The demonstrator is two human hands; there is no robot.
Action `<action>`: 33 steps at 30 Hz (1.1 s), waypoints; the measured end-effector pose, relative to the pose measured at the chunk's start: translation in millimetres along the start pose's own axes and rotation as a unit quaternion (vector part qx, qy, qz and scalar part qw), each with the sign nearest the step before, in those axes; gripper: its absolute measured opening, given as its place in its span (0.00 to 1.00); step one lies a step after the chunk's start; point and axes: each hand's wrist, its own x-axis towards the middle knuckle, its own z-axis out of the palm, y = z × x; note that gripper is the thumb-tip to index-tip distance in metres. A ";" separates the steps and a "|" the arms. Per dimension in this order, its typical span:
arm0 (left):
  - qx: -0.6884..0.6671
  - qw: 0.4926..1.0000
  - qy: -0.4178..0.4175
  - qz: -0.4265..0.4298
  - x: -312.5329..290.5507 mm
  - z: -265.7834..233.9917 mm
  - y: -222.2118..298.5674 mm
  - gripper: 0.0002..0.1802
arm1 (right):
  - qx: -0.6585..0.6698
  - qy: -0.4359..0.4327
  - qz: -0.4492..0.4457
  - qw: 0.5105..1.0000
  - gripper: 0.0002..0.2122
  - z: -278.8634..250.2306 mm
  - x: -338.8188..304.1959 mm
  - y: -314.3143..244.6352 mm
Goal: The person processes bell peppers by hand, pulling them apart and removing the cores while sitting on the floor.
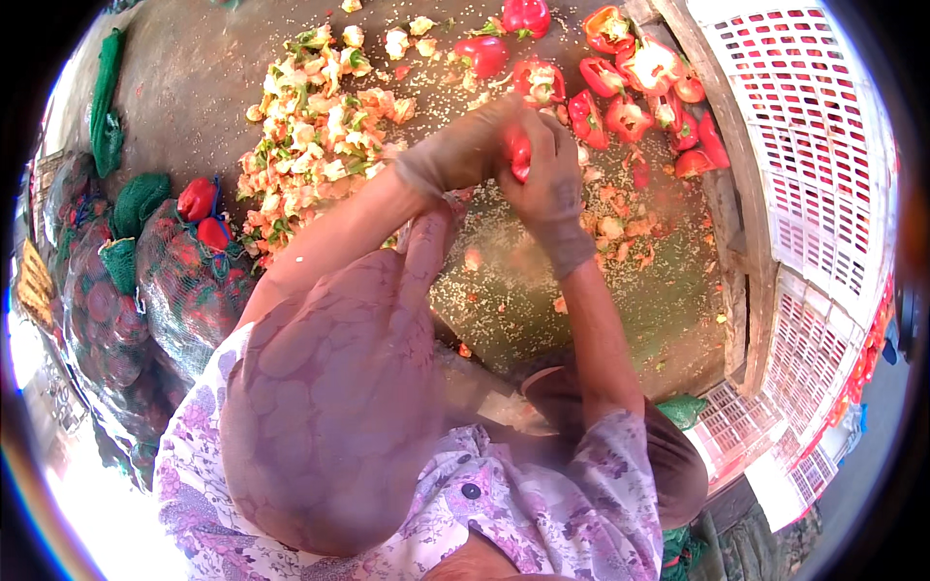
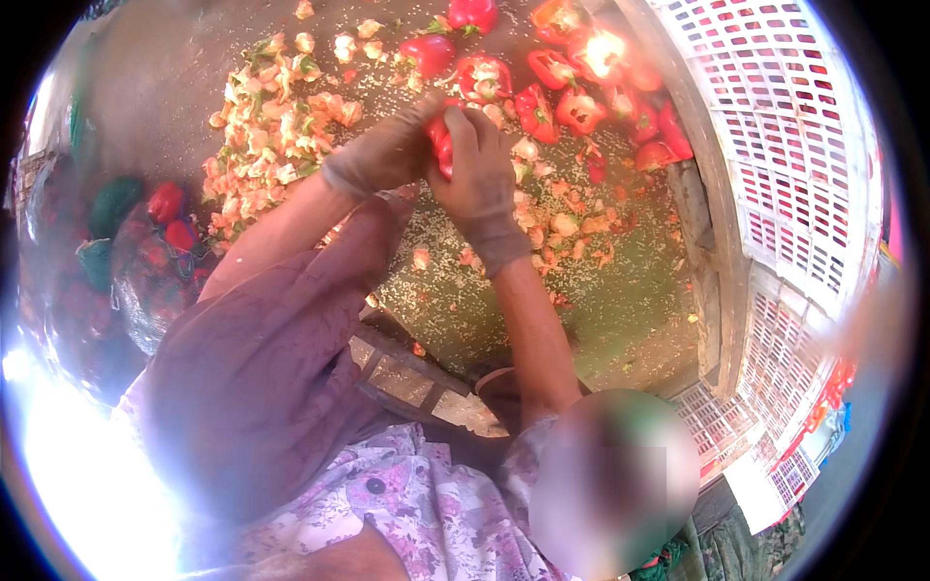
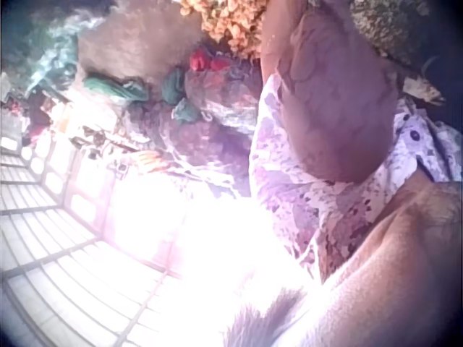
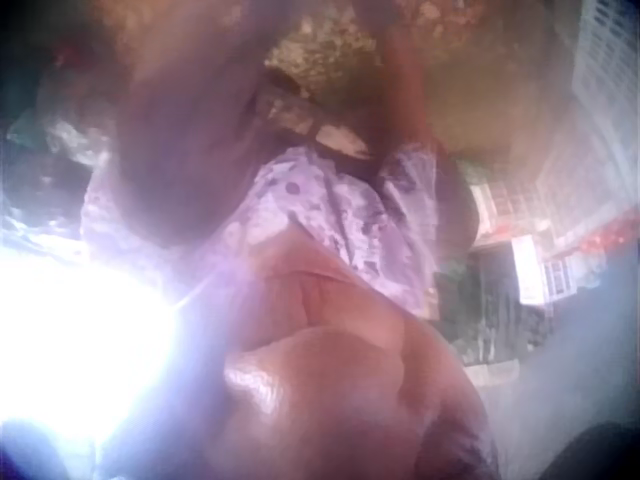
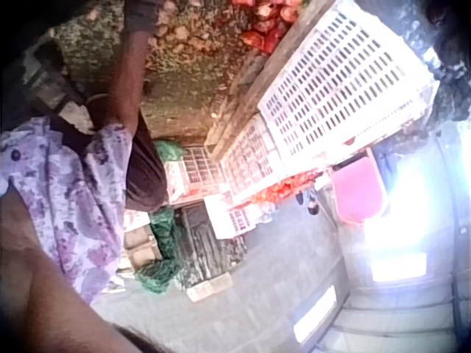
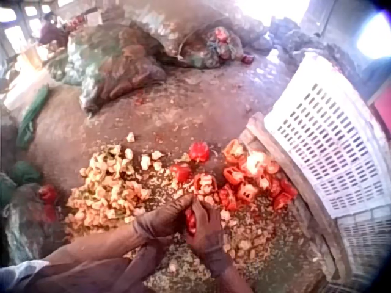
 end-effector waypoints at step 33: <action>0.051 0.988 0.127 0.066 2.8 28.5 -10.6 0.26 | 0.200 -0.021 0.187 0.962 0.34 -12.1 -12.8 -20.3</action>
